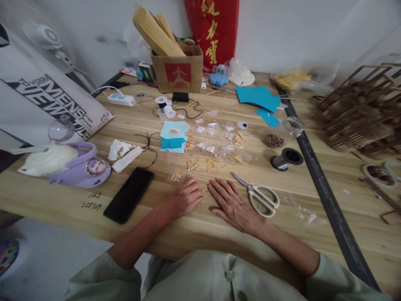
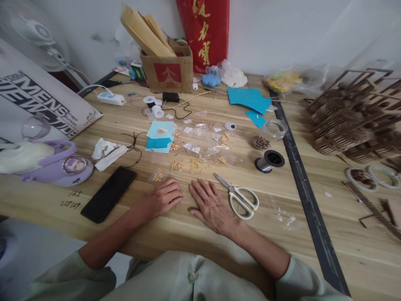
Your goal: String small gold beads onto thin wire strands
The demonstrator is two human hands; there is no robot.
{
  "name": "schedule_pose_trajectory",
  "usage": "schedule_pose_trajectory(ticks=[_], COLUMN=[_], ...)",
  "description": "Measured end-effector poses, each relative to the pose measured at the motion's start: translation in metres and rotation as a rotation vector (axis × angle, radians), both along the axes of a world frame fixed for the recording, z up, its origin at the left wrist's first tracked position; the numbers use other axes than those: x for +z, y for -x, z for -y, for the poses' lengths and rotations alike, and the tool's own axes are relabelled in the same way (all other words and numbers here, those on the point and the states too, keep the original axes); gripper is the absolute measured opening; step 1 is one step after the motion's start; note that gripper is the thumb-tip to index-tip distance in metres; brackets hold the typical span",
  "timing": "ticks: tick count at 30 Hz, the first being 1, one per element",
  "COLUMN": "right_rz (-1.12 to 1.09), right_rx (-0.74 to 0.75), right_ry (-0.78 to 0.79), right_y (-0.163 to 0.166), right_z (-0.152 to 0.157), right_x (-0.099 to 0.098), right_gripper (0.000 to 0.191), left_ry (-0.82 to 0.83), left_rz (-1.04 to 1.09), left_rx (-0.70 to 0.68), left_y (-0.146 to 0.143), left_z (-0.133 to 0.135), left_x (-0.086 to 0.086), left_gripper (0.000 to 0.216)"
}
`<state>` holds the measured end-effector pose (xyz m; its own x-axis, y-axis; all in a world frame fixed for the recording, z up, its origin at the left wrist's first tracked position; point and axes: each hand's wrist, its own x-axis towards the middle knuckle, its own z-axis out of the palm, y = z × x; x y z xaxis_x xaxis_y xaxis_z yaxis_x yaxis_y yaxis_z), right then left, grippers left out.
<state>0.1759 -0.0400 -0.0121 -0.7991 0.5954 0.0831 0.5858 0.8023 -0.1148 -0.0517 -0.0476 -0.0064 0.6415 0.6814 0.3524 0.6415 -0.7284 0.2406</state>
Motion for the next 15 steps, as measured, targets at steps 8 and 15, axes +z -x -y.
schedule_pose_trajectory(ticks=[8, 15], right_rz=[-0.002, -0.014], right_rx=[0.008, 0.003], right_ry=[-0.008, -0.009], right_y=[-0.0007, -0.0014], right_z=[-0.0003, 0.0001], right_x=[-0.0018, -0.0039], right_gripper=[0.064, 0.065], left_ry=[0.002, 0.093], left_rz=[-0.002, 0.018], left_rx=[0.011, 0.019], left_y=[0.0002, 0.0072], left_z=[-0.0006, -0.0039], left_x=[-0.0004, 0.0028], left_gripper=[0.02, 0.018])
